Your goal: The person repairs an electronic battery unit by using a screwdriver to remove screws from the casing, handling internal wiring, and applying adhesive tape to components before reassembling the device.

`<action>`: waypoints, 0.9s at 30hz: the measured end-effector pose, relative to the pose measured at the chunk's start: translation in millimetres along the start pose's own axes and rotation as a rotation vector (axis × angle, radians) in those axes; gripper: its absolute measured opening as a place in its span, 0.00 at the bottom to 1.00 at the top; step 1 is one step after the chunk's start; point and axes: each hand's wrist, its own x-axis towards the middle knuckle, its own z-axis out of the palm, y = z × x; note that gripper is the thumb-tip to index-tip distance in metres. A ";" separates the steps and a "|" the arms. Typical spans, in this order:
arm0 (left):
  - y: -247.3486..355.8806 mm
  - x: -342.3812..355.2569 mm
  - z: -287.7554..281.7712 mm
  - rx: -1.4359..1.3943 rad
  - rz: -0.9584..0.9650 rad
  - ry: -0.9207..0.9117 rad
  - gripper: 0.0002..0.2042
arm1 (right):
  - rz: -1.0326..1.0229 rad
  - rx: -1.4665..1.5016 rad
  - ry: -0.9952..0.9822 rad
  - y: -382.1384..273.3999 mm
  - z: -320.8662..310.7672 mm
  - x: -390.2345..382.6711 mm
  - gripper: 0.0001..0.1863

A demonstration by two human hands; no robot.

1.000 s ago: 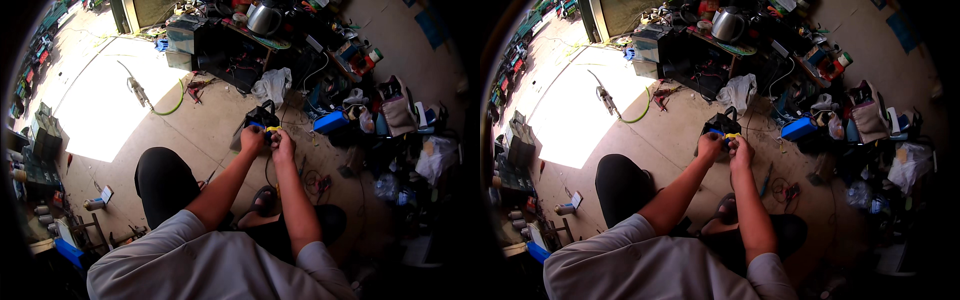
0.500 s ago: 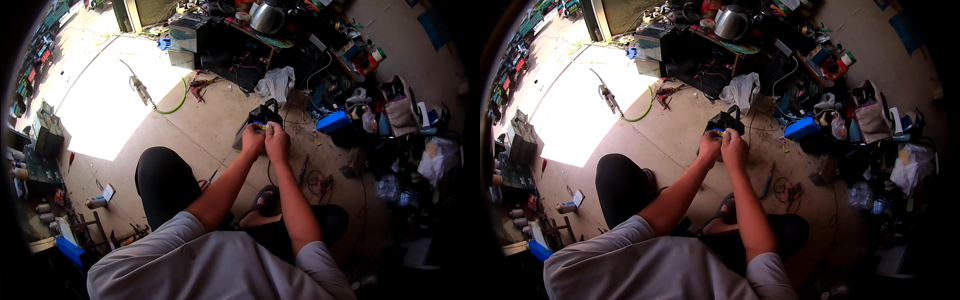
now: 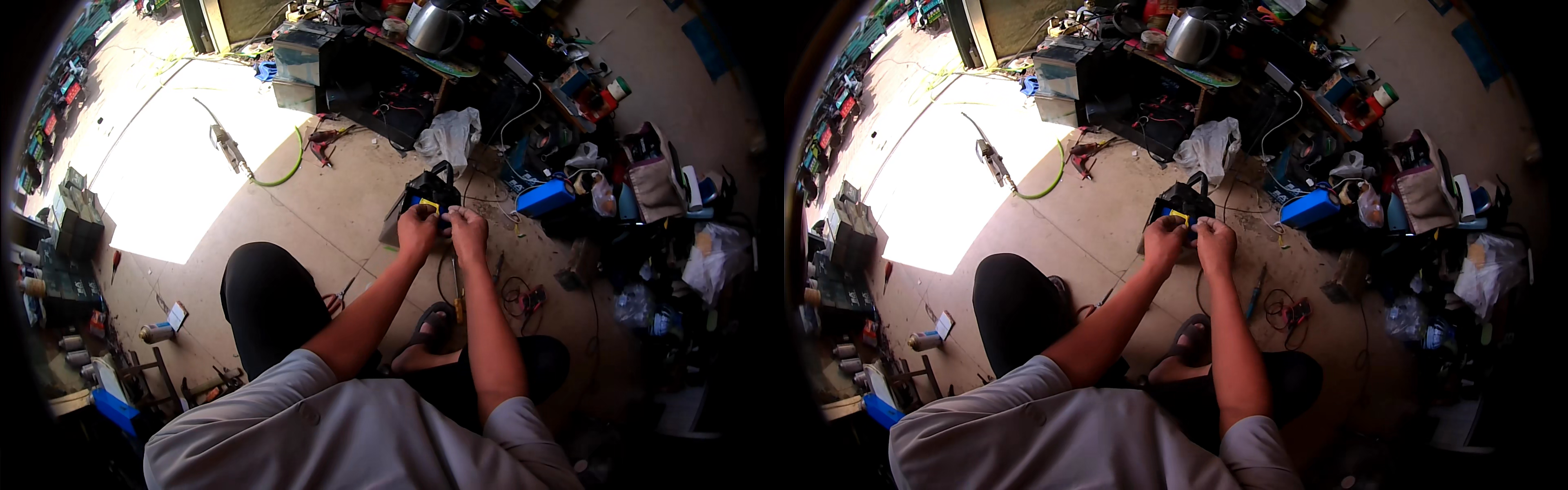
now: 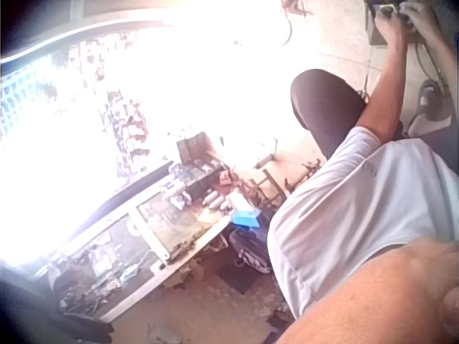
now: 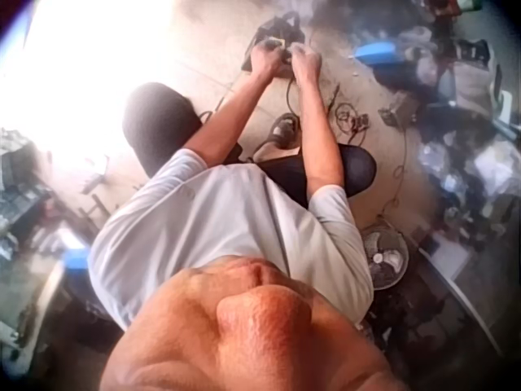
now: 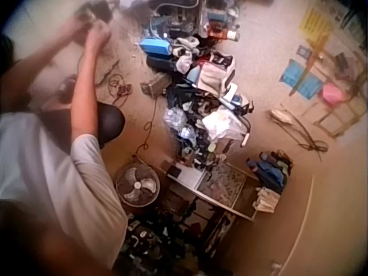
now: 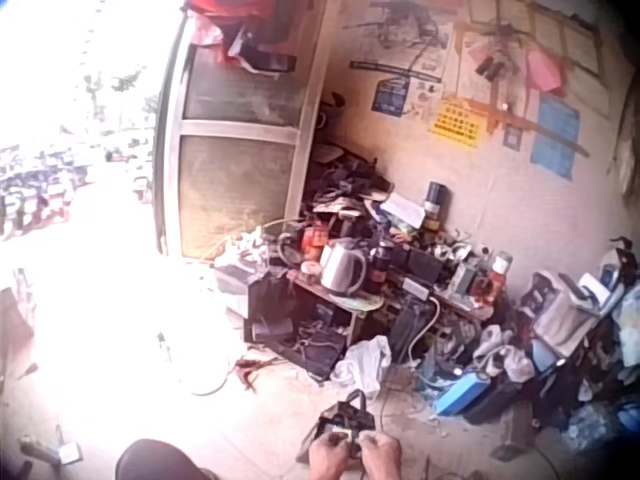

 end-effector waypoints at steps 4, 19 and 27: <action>1.3 3.7 4.7 0.079 -0.042 0.022 0.12 | -0.084 -0.075 0.036 13.8 3.2 5.4 0.16; 27.7 28.2 -6.0 -0.018 -0.419 -0.155 0.07 | 0.048 -0.046 0.060 21.0 6.6 8.4 0.13; 43.5 27.8 -12.1 -0.087 -0.531 -0.240 0.03 | 0.109 0.054 0.054 17.6 11.9 6.7 0.14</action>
